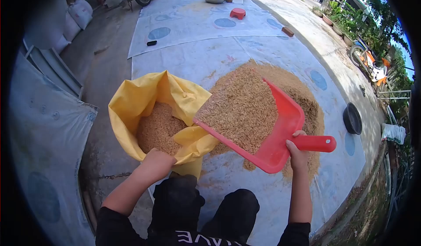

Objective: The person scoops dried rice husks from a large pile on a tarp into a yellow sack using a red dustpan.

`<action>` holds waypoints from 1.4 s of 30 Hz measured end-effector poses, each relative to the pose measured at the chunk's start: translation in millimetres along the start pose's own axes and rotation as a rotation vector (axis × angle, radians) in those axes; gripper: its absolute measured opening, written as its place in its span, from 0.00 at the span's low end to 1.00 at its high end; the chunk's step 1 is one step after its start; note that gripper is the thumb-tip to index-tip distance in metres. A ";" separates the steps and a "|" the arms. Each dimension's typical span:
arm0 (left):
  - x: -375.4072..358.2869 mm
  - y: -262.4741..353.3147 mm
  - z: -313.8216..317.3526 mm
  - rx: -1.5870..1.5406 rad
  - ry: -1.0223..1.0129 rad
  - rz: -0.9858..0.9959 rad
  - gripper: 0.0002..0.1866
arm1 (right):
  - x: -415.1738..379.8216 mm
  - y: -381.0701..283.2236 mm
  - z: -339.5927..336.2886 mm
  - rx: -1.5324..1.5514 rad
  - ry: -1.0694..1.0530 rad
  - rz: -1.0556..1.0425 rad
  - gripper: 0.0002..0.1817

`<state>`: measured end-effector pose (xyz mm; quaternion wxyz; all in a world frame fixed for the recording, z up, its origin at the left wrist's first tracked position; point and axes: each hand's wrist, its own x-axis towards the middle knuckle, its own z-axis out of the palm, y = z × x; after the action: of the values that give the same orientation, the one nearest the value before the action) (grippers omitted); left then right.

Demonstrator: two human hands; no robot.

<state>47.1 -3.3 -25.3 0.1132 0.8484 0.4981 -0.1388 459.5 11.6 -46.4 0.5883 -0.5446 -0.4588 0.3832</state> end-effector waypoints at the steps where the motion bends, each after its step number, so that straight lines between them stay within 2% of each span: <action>1: -1.8 -0.9 -0.6 0.003 -0.006 0.023 0.09 | 6.7 -12.6 15.8 -0.006 -0.077 0.000 0.17; 2: -4.9 -2.6 -0.8 -0.043 -0.005 0.036 0.04 | 12.1 -21.8 31.0 0.001 -0.136 0.029 0.17; 5: -12.2 -5.8 0.4 -0.051 0.008 0.032 0.06 | 32.1 -32.7 72.6 -0.147 -0.301 -0.094 0.17; 11: -25.3 -15.4 0.3 -0.051 0.038 0.008 0.08 | 55.7 -56.2 156.1 -0.318 -0.579 -0.138 0.17; 15: -26.5 -14.4 -0.4 -0.066 0.064 0.029 0.07 | 65.2 -82.6 199.0 -0.428 -0.707 -0.137 0.15; 20: -31.9 -20.4 -1.5 -0.182 0.056 -0.014 0.05 | 64.7 -101.7 257.4 -0.569 -0.854 -0.171 0.18; 22: -32.7 -23.0 -2.2 -0.196 0.047 -0.029 0.04 | 65.7 -99.4 274.3 -0.642 -0.916 -0.275 0.21; 25: -33.5 -27.0 -0.5 -0.175 0.062 -0.023 0.04 | 61.7 -106.5 301.2 -0.792 -0.977 -0.309 0.21; 29: -36.6 -34.1 -1.5 -0.177 0.116 -0.014 0.05 | 50.6 -104.5 339.0 -0.947 -1.029 -0.363 0.20; 34: -45.7 -35.9 -19.7 -0.223 0.212 -0.039 0.07 | 36.1 -91.7 366.9 -1.178 -0.970 -0.647 0.18; 36: -46.2 -36.5 -26.3 -0.167 0.076 -0.051 0.08 | 34.0 -91.5 371.6 -1.182 -0.939 -0.682 0.16; 41: -44.5 -40.1 -11.4 -0.205 0.162 -0.031 0.08 | 23.8 -98.2 372.2 -1.217 -0.890 -0.742 0.15; 42: -44.0 -39.9 -11.4 -0.195 0.166 -0.029 0.08 | 22.3 -95.1 370.1 -1.215 -0.858 -0.817 0.15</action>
<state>-6.9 -16.2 -1.4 0.1515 0.8345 0.5294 -0.0207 107.0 129.0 45.5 0.0609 -0.3649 -0.9291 0.0010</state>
